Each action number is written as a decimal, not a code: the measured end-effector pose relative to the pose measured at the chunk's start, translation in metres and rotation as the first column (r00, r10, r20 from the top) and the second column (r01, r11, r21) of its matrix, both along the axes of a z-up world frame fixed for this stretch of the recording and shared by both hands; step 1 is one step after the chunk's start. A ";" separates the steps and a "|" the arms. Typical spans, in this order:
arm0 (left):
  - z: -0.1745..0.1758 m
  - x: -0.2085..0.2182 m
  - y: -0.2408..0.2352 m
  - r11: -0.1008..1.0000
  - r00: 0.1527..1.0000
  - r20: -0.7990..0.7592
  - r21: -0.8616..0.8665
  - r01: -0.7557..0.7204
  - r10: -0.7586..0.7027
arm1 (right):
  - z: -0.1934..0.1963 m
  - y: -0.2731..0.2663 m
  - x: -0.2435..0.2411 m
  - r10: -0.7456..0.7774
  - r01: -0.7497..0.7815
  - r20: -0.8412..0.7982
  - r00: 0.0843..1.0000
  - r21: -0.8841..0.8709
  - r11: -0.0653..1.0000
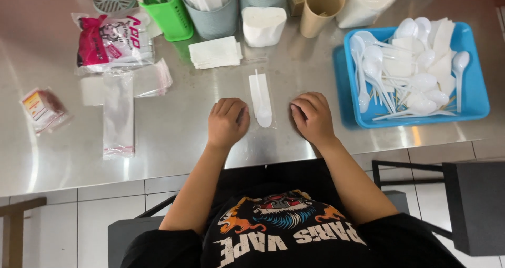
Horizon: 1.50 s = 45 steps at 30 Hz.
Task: The person places a plastic spoon and a toothpick into a clear plastic sleeve, then adds a folded paper napkin. They repeat this process multiple times, assembling individual cutlery sets on a stainless steel table.
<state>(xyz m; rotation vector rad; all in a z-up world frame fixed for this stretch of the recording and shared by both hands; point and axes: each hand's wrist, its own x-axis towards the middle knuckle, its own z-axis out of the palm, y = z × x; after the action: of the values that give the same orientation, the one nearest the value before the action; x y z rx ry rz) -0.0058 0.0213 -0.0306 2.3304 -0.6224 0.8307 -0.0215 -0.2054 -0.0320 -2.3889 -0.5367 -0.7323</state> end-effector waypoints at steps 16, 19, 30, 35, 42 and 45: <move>-0.001 0.003 -0.006 0.998 0.998 0.014 0.003 0.065 -0.065 | 0.033 -0.050 -0.046 -0.047 0.037 0.105 0.993 0.092 0.995; -0.002 0.003 -0.006 0.997 0.998 -0.007 0.034 0.068 -0.068 | 0.034 -0.075 -0.053 -0.094 0.085 0.105 0.990 0.085 0.993; -0.004 0.002 -0.006 0.999 0.997 -0.067 0.042 0.027 -0.024 | 0.060 -0.189 -0.046 -0.280 0.178 -0.243 0.929 -0.368 0.912; -0.005 0.002 -0.006 0.999 0.996 -0.084 0.034 0.029 -0.026 | 0.061 -0.189 -0.030 -0.328 0.122 -0.346 0.879 -0.501 0.857; -0.008 0.001 -0.006 0.998 0.995 -0.083 0.036 0.051 -0.048 | 0.047 -0.223 -0.014 -0.304 0.113 -0.409 0.861 -0.427 0.897; -0.005 0.002 -0.007 0.996 0.994 -0.081 0.030 0.079 -0.076 | 0.048 -0.252 -0.016 -0.406 0.207 -0.389 0.827 -0.460 0.863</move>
<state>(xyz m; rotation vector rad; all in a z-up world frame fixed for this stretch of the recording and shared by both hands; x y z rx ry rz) -0.0033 0.0140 -0.0353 2.3409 -0.6923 0.6931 -0.0377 -0.4575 0.0158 -2.9538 -0.0779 -0.1317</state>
